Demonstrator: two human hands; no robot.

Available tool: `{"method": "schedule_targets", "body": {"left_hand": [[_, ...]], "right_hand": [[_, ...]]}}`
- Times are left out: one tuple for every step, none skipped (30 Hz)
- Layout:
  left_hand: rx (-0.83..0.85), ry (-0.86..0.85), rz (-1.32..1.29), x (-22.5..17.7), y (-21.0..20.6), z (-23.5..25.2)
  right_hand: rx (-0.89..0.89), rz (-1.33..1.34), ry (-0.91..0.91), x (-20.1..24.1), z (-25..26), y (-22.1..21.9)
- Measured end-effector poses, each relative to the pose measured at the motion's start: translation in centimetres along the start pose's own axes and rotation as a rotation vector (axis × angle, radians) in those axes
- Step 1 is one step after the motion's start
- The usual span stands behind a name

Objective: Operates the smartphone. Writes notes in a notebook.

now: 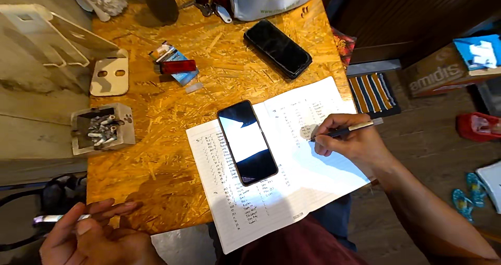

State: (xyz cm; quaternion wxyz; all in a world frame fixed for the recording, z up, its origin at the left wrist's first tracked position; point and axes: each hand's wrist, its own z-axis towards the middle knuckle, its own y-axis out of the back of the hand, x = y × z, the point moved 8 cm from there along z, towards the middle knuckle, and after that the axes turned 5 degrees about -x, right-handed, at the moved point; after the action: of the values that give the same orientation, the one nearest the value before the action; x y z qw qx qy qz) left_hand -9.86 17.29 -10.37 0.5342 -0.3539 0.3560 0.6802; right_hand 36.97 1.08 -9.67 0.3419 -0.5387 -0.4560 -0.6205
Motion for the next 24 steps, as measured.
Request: {"method": "schedule_targets", "body": {"left_hand": [[0.001, -0.004, 0.004, -0.07, -0.04, 0.01], [0.001, -0.010, 0.010, -0.16, -0.10, 0.04], [-0.001, -0.014, 0.014, -0.13, -0.11, 0.03], [-0.001, -0.016, 0.028, -0.26, -0.28, 0.04], [0.002, -0.018, 0.039, -0.29, -0.34, 0.04], [0.005, -0.018, 0.048, -0.33, -0.34, 0.03], [0.006, -0.017, 0.053, -0.30, -0.24, 0.00], [0.005, -0.020, 0.059, -0.45, -0.27, 0.04], [0.003, -0.021, 0.057, -0.54, -0.30, 0.09], [-0.001, -0.019, 0.055, -0.64, -0.38, 0.12], [-0.004, -0.014, 0.053, -0.71, -0.48, 0.10], [-0.007, -0.006, 0.050, -0.81, -0.58, 0.09], [-0.013, -0.001, 0.044, -0.85, -0.61, 0.09], [-0.014, -0.002, 0.036, -0.69, -0.49, 0.08], [-0.014, -0.008, 0.028, -0.52, -0.33, 0.08], [-0.012, -0.011, 0.031, -0.57, -0.37, 0.11], [-0.011, -0.010, 0.036, -0.69, -0.48, 0.13], [-0.011, -0.009, 0.039, -0.80, -0.57, 0.14], [-0.010, -0.007, 0.039, -0.78, -0.56, 0.14], [-0.011, -0.005, 0.037, -0.70, -0.46, 0.12], [-0.017, -0.003, 0.034, -0.69, -0.41, 0.14], [-0.022, -0.003, 0.031, -0.67, -0.38, 0.15], [-0.026, -0.004, 0.033, -0.61, -0.35, 0.15], [-0.026, -0.003, 0.031, -0.56, -0.33, 0.13]], "right_hand": [[0.007, 0.000, -0.005, -0.05, 0.04, 0.35], [0.020, 0.008, -0.001, -0.07, 0.06, 0.53], [0.034, 0.018, 0.007, -0.07, 0.07, 0.58], [0.044, 0.024, 0.014, -0.08, 0.05, 0.57], [0.049, 0.023, 0.017, -0.09, 0.05, 0.54], [0.052, 0.019, 0.013, -0.13, 0.06, 0.50], [0.051, 0.011, 0.007, -0.19, 0.09, 0.47], [0.049, 0.003, 0.003, -0.25, 0.12, 0.42], [0.046, 0.001, 0.002, -0.28, 0.15, 0.38], [0.046, -0.001, 0.004, -0.28, 0.15, 0.35], [0.044, -0.005, 0.004, -0.26, 0.11, 0.34], [0.042, -0.010, 0.005, -0.24, 0.07, 0.36], [0.041, -0.009, 0.007, -0.22, 0.04, 0.38], [0.039, -0.006, 0.009, -0.21, 0.05, 0.39], [0.036, -0.005, 0.010, -0.19, 0.09, 0.39], [0.032, -0.010, 0.009, -0.20, 0.12, 0.37], [0.028, -0.017, 0.006, -0.22, 0.12, 0.36], [0.026, -0.021, 0.007, -0.25, 0.10, 0.36], [0.027, -0.021, 0.010, -0.28, 0.09, 0.37], [0.028, -0.021, 0.012, -0.28, 0.07, 0.39], [0.029, -0.023, 0.012, -0.29, 0.06, 0.40], [0.028, -0.020, 0.012, -0.29, 0.06, 0.43], [0.026, -0.016, 0.014, -0.26, 0.06, 0.48], [0.025, -0.010, 0.015, -0.24, 0.04, 0.52]]}}
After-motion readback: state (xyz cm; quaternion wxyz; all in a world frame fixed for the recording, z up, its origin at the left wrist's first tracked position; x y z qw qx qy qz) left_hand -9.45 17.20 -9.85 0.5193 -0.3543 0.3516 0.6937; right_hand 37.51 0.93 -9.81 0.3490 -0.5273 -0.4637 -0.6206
